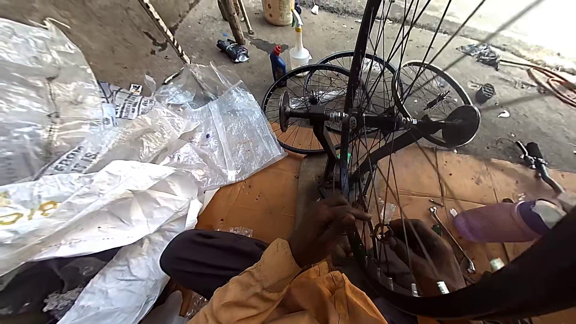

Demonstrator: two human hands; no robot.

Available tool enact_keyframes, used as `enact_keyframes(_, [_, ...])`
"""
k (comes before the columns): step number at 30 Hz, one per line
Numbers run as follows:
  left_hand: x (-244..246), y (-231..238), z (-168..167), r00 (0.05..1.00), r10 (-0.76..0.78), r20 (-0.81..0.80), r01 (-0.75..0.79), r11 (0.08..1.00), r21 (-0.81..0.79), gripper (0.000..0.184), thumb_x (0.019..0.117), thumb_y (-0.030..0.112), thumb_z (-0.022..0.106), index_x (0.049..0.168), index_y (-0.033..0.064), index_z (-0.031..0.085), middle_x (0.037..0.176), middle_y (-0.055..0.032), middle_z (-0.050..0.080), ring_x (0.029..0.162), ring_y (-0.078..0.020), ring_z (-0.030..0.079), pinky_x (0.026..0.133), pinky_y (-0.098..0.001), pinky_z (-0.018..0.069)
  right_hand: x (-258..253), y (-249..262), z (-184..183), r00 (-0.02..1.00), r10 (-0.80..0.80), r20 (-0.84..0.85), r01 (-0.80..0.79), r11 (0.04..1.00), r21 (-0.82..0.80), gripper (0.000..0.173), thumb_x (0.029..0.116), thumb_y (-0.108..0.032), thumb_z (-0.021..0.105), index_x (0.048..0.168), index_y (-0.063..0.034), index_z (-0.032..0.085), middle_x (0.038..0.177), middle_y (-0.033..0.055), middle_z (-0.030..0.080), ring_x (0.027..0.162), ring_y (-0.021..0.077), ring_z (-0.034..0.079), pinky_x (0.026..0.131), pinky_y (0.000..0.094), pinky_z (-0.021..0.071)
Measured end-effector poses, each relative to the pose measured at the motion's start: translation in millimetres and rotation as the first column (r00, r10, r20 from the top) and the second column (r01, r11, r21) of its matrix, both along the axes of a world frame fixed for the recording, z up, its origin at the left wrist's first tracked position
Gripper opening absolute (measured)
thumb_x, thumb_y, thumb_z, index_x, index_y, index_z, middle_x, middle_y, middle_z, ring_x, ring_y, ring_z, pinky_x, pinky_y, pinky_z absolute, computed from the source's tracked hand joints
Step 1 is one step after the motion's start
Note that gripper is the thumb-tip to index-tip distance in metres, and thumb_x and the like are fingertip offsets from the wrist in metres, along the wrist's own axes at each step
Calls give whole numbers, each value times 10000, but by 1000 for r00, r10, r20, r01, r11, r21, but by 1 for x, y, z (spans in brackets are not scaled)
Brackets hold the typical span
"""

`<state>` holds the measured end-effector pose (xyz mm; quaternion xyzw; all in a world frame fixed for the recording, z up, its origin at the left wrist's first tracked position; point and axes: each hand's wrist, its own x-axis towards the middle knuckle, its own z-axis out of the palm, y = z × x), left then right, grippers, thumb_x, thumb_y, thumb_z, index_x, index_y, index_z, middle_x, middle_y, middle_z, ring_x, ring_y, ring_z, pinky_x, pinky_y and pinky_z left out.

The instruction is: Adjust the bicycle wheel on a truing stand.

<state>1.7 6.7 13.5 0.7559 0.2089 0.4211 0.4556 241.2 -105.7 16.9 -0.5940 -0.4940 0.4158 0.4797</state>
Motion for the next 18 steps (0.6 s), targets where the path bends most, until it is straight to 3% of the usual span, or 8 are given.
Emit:
enact_keyframes(2, [-9,-11,-12,994,100,-45,-96,993,72,532,1090,500,377,1100,121,749,848,29,627,740,-50,577,666,-251,524,2,-1,-1,1000,2,-20,-2,1000,2,276,909,-199,740,1154,-82,693,969,84,724,808,204,702,701,322,613])
enact_keyframes(4, [-17,-24,-22,987,152,-50,-139,970,202,501,1080,513,401,1118,135,727,812,26,648,707,-38,593,657,-241,535,3,-2,0,1000,-27,-1,27,999,-30,291,896,-242,763,1145,-104,703,935,68,727,768,194,699,660,312,607])
enact_keyframes(9, [-16,-55,-34,980,196,-36,-158,874,459,441,1008,554,557,1119,144,678,746,-5,608,637,-123,564,598,-273,476,6,-3,-4,1000,-24,12,25,998,-49,286,888,-195,742,1150,-93,689,950,67,726,782,197,703,668,318,612])
enact_keyframes(14, [-7,-58,-37,980,201,-6,-171,847,503,346,998,465,625,1105,138,665,723,-1,589,624,-121,554,597,-266,474,6,-4,-5,999,-43,10,44,998,-48,283,881,-174,743,1144,-84,693,938,74,721,774,210,701,652,323,612])
enact_keyframes(18, [-7,-55,-33,979,203,-17,-163,830,534,333,1015,462,596,1102,146,656,742,-3,596,660,-127,581,629,-266,493,5,-5,-7,998,-51,-23,50,998,-22,280,898,-188,738,1146,-68,690,946,66,729,790,188,707,683,308,614])
